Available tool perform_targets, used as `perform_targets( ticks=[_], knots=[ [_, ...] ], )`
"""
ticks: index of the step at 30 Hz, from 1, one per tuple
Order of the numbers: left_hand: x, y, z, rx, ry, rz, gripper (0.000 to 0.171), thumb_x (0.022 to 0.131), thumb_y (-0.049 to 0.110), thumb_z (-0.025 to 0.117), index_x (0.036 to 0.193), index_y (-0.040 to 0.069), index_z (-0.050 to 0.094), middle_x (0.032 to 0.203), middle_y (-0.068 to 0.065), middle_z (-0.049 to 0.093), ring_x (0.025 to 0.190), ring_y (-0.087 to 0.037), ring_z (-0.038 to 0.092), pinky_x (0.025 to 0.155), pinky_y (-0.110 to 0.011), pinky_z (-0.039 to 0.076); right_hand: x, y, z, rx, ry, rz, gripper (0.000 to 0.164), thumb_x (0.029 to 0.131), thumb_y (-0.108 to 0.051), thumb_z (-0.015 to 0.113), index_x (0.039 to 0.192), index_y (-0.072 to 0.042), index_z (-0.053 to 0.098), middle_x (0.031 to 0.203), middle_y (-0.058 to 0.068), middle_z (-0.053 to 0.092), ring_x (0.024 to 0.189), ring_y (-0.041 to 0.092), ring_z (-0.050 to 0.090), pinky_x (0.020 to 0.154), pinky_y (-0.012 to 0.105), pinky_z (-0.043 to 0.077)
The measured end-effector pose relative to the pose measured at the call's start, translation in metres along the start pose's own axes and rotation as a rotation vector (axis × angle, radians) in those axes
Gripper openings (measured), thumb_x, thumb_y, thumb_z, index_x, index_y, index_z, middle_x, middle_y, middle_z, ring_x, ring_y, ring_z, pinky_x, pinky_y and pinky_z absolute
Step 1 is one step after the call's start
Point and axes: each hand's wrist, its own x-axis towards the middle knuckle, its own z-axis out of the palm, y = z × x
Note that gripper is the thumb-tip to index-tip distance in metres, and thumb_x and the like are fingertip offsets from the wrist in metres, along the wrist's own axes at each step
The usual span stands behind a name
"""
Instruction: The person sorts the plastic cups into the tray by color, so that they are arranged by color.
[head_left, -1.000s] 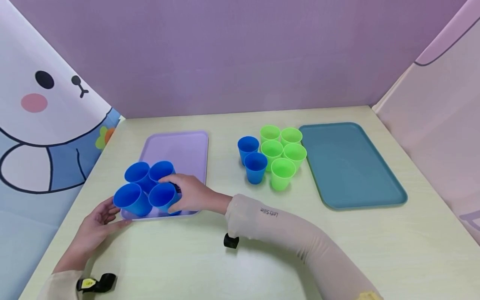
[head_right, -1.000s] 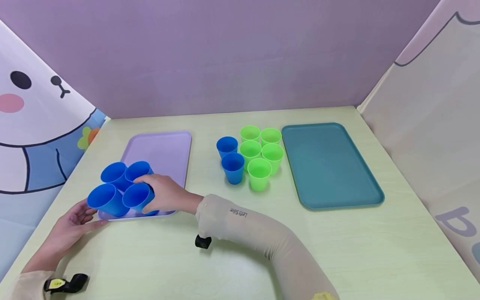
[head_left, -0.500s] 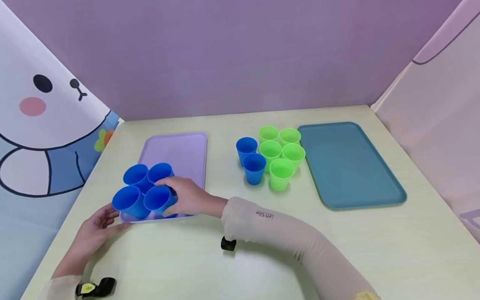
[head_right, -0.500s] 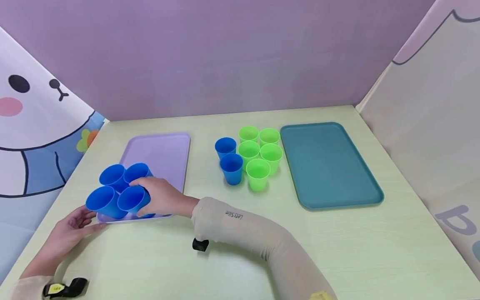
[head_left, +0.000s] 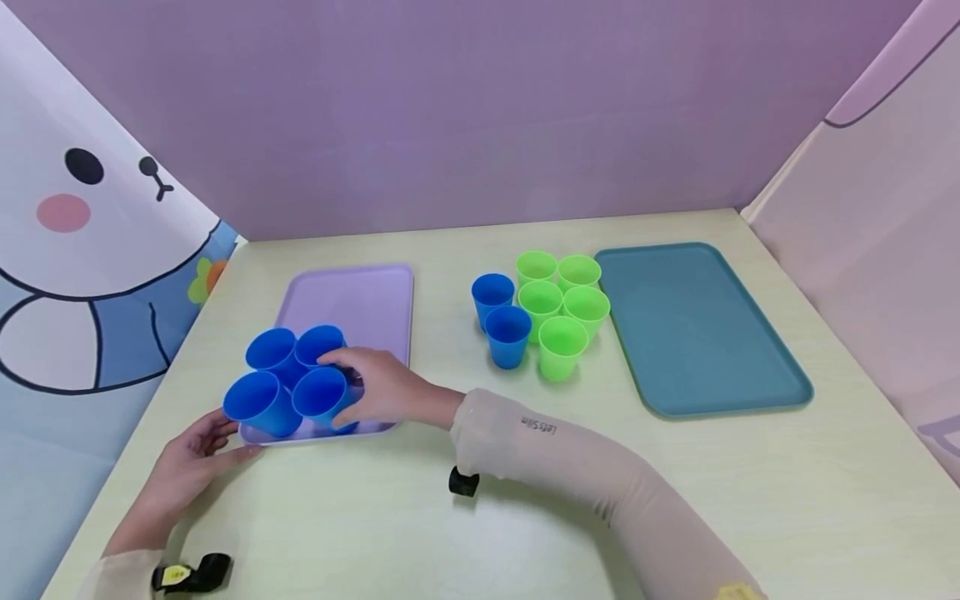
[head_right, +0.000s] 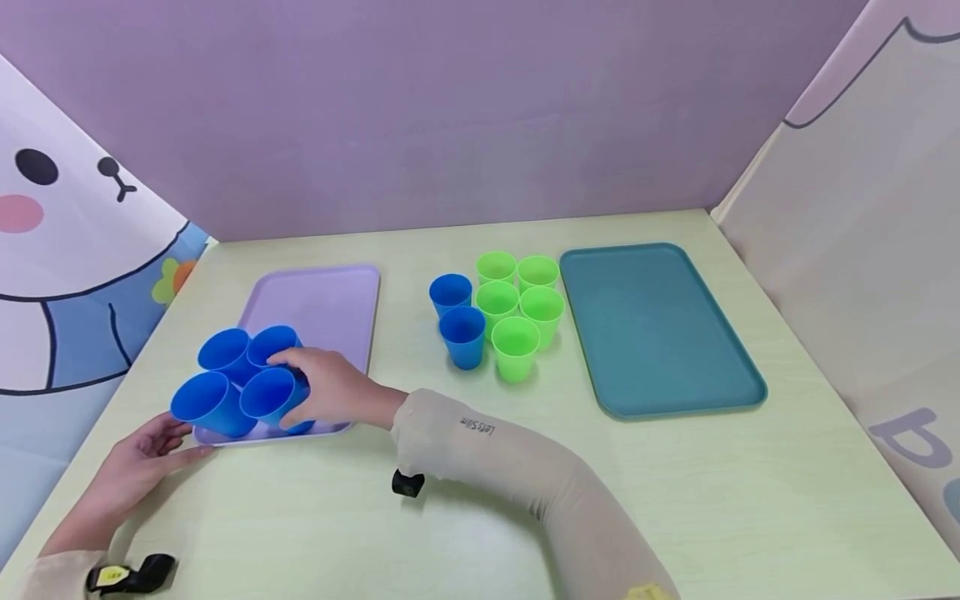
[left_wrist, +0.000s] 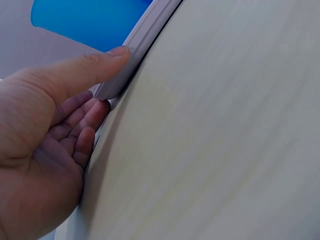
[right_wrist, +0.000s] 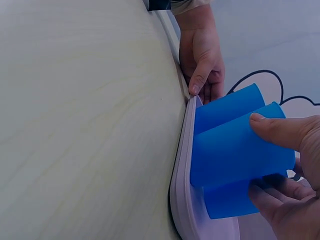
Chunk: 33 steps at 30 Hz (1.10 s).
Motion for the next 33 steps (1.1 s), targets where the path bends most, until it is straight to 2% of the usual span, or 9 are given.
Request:
perform_targets(
  ticks=[7,15,20,27,33],
  knots=[
    [0.0,0.002,-0.002,0.005,-0.025,-0.017,0.092,0.092,0.044,0.07,0.153,-0.006,0.025,0.144,-0.032,0.043,0.129,-0.045,0.043,0.074,-0.003,0.04,-0.005,0.004,-0.015,0.055,0.034,-0.014,0.076,0.079,-0.011,0.086,0.144,-0.005,0.048,0.133,0.011,0.061,0.12,0.019,0.059,0.094,0.016,0.047],
    [0.0,0.001,-0.001,0.012,-0.014,-0.01,0.089,0.092,0.043,0.07,0.152,-0.007,0.028,0.143,-0.033,0.044,0.128,-0.045,0.043,0.073,-0.001,0.038,-0.014,0.008,-0.038,0.135,0.055,0.043,0.076,0.078,-0.008,0.086,0.144,-0.006,0.048,0.129,0.013,0.061,0.12,0.025,0.059,0.096,0.02,0.048],
    [0.0,0.0,0.0,0.011,-0.008,-0.001,0.087,0.092,0.042,0.071,0.151,-0.007,0.029,0.143,-0.032,0.044,0.127,-0.044,0.044,0.073,-0.001,0.039,-0.02,0.007,-0.054,0.125,0.067,0.052,0.075,0.078,-0.006,0.086,0.143,-0.006,0.049,0.125,0.011,0.062,0.119,0.028,0.059,0.097,0.021,0.048],
    [0.001,0.001,-0.001,0.007,-0.03,-0.027,0.091,0.092,0.046,0.07,0.153,-0.005,0.027,0.145,-0.032,0.042,0.13,-0.045,0.042,0.074,-0.002,0.04,-0.028,0.008,-0.076,0.077,0.081,0.068,0.075,0.079,-0.008,0.085,0.145,-0.006,0.048,0.124,0.011,0.061,0.115,0.022,0.06,0.098,0.028,0.05],
    [0.001,0.002,-0.002,0.008,-0.031,-0.029,0.091,0.091,0.046,0.07,0.153,-0.005,0.027,0.144,-0.032,0.042,0.129,-0.045,0.042,0.073,-0.002,0.039,-0.034,0.009,-0.094,0.039,0.105,0.093,0.077,0.079,-0.01,0.086,0.145,-0.006,0.047,0.122,0.009,0.061,0.115,0.022,0.06,0.098,0.026,0.049]
  ],
)
